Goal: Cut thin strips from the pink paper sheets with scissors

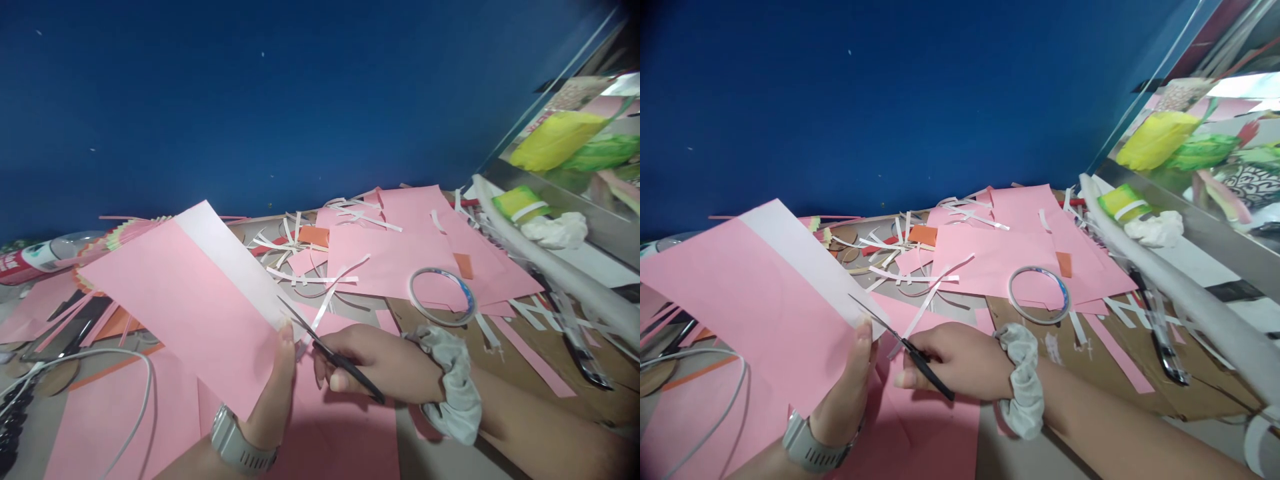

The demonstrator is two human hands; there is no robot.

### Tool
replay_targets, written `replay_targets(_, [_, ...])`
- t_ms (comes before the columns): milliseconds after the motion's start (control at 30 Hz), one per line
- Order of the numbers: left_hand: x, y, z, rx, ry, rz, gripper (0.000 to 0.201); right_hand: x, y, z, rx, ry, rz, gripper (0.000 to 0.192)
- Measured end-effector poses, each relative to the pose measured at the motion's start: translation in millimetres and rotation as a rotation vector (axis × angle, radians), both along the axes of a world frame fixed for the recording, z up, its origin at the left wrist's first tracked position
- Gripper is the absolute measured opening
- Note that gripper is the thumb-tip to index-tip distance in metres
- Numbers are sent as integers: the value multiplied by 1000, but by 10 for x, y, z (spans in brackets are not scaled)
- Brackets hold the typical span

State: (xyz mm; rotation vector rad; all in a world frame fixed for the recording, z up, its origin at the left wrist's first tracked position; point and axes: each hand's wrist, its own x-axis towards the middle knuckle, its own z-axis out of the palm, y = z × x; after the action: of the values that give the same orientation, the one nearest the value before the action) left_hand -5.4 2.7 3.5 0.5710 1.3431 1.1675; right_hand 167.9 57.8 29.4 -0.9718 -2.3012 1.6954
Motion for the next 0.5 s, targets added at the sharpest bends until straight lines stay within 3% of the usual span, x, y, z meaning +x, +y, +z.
replay_targets(333, [-25, 1, -84, 43, -45, -51, 51, 4, -2, -34, 11, 18, -7, 75])
replay_targets(500, [-24, -8, -92, 39, -5, -38, 49, 3, 1, -19, -6, 15, 5, 68])
